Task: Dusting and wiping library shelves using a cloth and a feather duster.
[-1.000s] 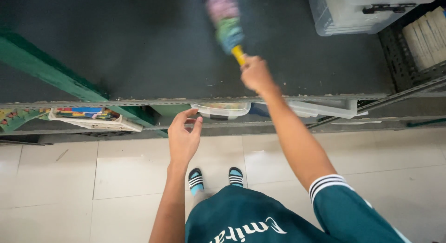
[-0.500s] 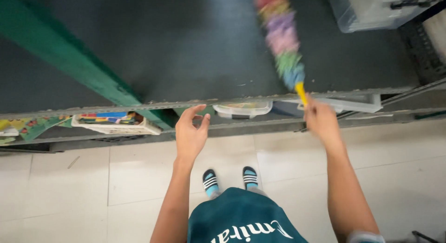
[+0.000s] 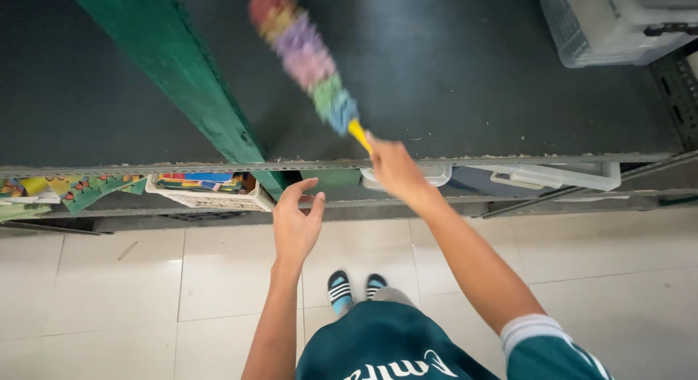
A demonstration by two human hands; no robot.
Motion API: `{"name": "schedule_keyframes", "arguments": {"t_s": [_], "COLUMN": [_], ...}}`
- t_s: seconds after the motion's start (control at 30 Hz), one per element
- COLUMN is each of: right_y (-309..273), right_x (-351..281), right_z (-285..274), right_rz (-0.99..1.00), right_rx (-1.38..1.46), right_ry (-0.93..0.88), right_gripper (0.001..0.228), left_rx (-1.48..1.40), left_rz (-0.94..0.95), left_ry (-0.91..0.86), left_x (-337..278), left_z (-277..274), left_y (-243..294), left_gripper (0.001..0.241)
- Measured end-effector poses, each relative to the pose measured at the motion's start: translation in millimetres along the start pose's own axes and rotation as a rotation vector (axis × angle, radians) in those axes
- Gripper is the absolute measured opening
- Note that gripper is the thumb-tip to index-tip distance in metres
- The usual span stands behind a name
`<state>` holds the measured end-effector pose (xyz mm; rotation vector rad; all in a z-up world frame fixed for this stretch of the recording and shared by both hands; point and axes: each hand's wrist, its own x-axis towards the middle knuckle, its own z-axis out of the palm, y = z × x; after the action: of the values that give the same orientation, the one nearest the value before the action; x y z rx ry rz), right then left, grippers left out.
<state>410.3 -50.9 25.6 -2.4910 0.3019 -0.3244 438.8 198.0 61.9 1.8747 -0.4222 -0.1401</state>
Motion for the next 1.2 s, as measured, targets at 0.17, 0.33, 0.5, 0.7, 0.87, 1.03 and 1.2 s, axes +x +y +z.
{"name": "schedule_keyframes", "arguments": {"t_s": [0.17, 0.33, 0.5, 0.7, 0.87, 1.03, 1.2], "right_y": [-19.2, 84.7, 88.5, 47.9, -43.8, -63.9, -92.1], "right_x": [-79.3, -66.9, 37.0, 106.5, 60.4, -7.7, -85.1], "right_z": [-77.4, -95.1, -59.9, 49.8, 35.1, 21.3, -31.3], "right_rz": [0.379, 0.538, 0.195, -0.069, -0.085, -0.085, 0.353], "right_rx": [0.031, -0.034, -0.117, -0.25, -0.035, -0.055, 0.101], "right_ry": [-0.132, -0.036, 0.268, 0.195, 0.054, -0.03, -0.061], "right_gripper": [0.044, 0.034, 0.027, 0.028, 0.038, 0.044, 0.041], "left_rx": [0.025, 0.031, 0.102, 0.055, 0.044, 0.033, 0.065], "left_rz": [-0.033, -0.044, -0.007, -0.045, -0.086, -0.047, -0.034], "left_ry": [-0.018, 0.009, 0.07, 0.12, 0.123, 0.065, -0.035], "left_x": [2.2, -6.2, -13.3, -27.9, -24.7, -10.4, 6.6], "left_z": [6.0, 1.2, -8.7, -24.0, -40.1, -68.4, -111.2], "left_y": [5.9, 11.0, 16.1, 12.2, -0.9, -23.4, -48.8], "left_gripper": [0.03, 0.029, 0.03, 0.03, 0.03, 0.03, 0.027]}}
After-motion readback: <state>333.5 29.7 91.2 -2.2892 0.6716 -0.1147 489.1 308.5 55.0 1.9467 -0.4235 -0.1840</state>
